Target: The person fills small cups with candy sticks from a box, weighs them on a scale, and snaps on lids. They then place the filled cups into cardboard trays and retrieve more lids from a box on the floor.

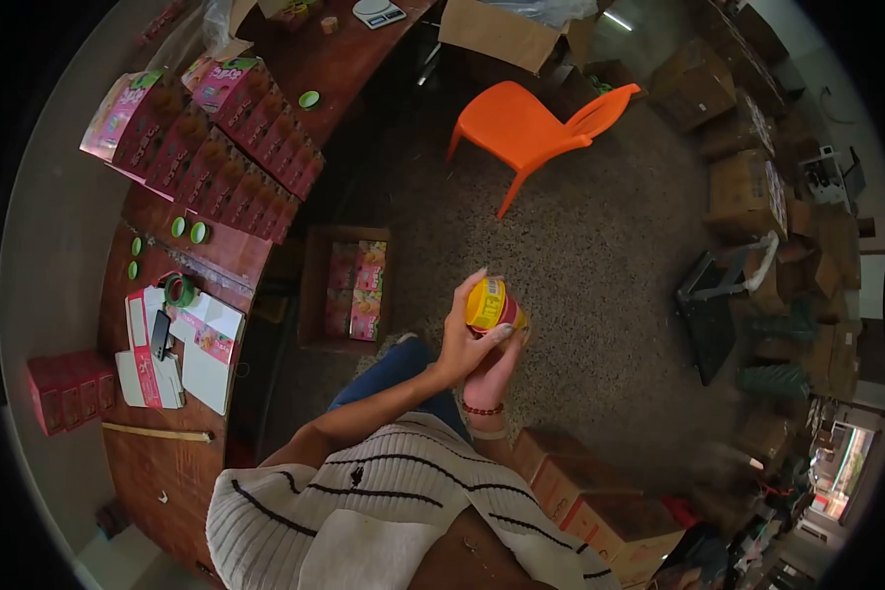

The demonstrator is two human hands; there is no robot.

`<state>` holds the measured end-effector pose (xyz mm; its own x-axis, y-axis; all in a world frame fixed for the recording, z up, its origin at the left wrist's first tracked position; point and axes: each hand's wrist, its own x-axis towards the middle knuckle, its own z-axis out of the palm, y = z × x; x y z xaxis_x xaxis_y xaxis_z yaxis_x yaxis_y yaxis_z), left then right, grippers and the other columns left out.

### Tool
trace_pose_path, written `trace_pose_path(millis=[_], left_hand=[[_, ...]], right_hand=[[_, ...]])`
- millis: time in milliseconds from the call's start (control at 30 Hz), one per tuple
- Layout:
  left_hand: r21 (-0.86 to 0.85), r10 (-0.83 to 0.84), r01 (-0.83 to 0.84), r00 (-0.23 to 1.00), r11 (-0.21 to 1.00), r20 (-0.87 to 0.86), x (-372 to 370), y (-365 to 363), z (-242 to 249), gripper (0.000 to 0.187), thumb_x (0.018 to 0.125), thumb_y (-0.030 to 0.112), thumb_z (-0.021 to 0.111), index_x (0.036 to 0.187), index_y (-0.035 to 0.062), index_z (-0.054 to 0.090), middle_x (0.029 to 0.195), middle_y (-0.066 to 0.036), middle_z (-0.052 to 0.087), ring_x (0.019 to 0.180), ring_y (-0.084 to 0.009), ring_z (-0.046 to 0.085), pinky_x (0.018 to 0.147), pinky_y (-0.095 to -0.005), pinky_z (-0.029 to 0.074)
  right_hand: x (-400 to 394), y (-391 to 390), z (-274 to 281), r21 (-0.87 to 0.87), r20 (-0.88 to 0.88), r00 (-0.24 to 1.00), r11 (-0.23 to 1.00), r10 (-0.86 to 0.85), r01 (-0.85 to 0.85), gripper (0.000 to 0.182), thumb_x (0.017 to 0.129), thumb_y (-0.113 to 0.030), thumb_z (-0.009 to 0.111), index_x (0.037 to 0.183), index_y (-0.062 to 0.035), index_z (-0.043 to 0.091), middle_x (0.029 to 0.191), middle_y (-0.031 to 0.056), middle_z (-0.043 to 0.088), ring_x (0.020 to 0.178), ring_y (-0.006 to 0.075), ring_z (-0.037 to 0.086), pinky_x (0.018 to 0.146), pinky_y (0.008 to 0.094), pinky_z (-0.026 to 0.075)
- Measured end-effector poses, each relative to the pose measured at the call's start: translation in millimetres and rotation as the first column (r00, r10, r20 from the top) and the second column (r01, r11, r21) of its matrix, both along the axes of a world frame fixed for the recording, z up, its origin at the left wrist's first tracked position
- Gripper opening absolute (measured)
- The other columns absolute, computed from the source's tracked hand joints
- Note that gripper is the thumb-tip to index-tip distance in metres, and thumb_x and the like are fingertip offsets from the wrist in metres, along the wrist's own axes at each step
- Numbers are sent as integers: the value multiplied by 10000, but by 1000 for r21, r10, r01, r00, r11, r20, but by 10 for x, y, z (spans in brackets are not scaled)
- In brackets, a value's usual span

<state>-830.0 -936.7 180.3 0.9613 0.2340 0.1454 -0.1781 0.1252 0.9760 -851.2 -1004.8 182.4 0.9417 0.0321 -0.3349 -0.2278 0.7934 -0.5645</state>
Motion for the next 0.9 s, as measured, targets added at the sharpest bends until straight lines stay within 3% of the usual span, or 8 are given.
trace_pose_path(millis=[67,133,200,433,467,567,633,900], left_hand=[[-369,70,-105,992,924,-108,238,2,75,807,867,140,742,1534,80,290,1366,-144,540,1251,-265,560,1076,-381,435],[-427,108,-145,988,893,-109,550,91,174,751,930,140,682,1553,106,264,1344,-127,548,1222,-241,575,1061,-364,451],[-686,134,-188,982,703,-133,948,235,43,677,982,171,629,1554,125,271,1311,-124,563,1185,-216,592,1028,-352,481],[-876,213,-174,973,449,-84,2827,1410,82,589,1017,309,583,1531,150,343,1179,-106,610,946,-189,673,804,-320,578],[-856,194,-195,974,479,-113,3094,1649,131,581,1010,279,591,1524,136,360,1148,-95,624,952,-179,672,806,-325,577],[-668,162,-147,986,730,-40,3661,2224,409,559,996,257,611,1501,112,422,1156,-52,634,969,-127,634,861,-287,540],[-322,190,-191,981,927,-35,3913,2454,523,566,978,235,630,1495,105,441,1158,-49,636,977,-104,600,896,-266,502],[-43,540,-538,839,842,69,4800,3615,510,490,950,243,611,1399,58,547,1212,-111,653,1075,-185,619,960,-316,471]], right_hand=[[144,158,-15,-455,41,996,886,-77,87,514,1073,-359,413,1476,-74,266,1460,174,379,1334,300,446,1102,419,398],[414,252,-64,-607,114,993,792,9,63,545,1073,-339,414,1485,-45,212,1483,219,323,1345,324,426,1096,426,389],[806,398,-20,-867,210,957,490,199,88,585,1066,-305,432,1488,-23,142,1501,242,288,1359,345,406,1099,443,380],[2650,1276,4,-853,432,735,502,523,144,626,1024,-259,543,1448,-22,148,1543,274,223,1403,366,362,1145,485,338],[2960,1442,104,-793,451,735,604,505,72,629,1017,-293,555,1435,-19,173,1543,267,242,1410,355,362,1164,479,320],[3887,1760,276,-782,399,726,621,559,-49,570,1033,-341,521,1418,0,275,1502,245,346,1401,322,384,1154,445,329],[4363,2087,381,-789,391,740,613,548,-37,530,1073,-324,440,1478,-34,259,1479,208,374,1385,280,392,1149,389,311],[5535,3374,455,-749,323,514,547,794,-374,573,1051,-367,510,1501,-43,364,1453,140,469,1323,232,477,1091,338,384]])
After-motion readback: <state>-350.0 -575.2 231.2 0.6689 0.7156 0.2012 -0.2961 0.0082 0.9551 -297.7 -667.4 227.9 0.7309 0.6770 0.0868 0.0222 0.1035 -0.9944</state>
